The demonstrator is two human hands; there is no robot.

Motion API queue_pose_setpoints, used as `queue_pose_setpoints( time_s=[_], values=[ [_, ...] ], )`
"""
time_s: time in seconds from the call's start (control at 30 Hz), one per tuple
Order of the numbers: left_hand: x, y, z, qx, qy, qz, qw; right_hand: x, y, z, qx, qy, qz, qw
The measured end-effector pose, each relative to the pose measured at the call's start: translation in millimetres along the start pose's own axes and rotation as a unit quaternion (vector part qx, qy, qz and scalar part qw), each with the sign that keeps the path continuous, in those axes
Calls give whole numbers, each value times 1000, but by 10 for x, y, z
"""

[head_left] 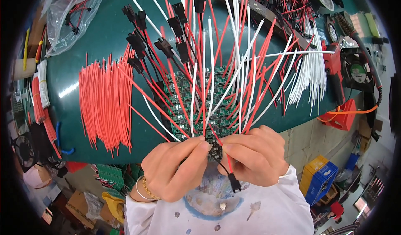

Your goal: The person inserts color-coded wires into connectors on an array of circuit boards by hand.

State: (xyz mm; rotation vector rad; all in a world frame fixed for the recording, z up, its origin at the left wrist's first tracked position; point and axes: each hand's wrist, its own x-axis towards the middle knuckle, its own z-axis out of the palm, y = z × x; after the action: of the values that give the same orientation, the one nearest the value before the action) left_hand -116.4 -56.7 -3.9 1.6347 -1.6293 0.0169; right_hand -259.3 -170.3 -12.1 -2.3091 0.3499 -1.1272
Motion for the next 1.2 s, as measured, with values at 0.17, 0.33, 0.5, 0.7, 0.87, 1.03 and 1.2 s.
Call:
queue_pose_setpoints(
  time_s=[0.17,0.33,0.5,0.7,0.87,1.03,1.2],
  values=[
    [96,20,1,-15,-10,-24,1000,28,6,2,-9,-8,15,1000],
    [386,167,42,-5,4,-147,989,180,-7,-156,-59,3,34,998],
    [437,237,-2,34,29,-190,981,236,117,-715,-175,159,172,956],
    [297,218,-7,75,13,-163,984,871,377,-1833,-489,189,277,805],
    [262,281,13,90,8,-154,984,1362,754,-2568,-625,156,258,720],
    [304,264,-31,106,19,-165,980,940,483,-1784,-468,140,168,856],
    [350,244,5,84,3,-176,981,128,694,-717,-334,11,135,933]
  ],
)
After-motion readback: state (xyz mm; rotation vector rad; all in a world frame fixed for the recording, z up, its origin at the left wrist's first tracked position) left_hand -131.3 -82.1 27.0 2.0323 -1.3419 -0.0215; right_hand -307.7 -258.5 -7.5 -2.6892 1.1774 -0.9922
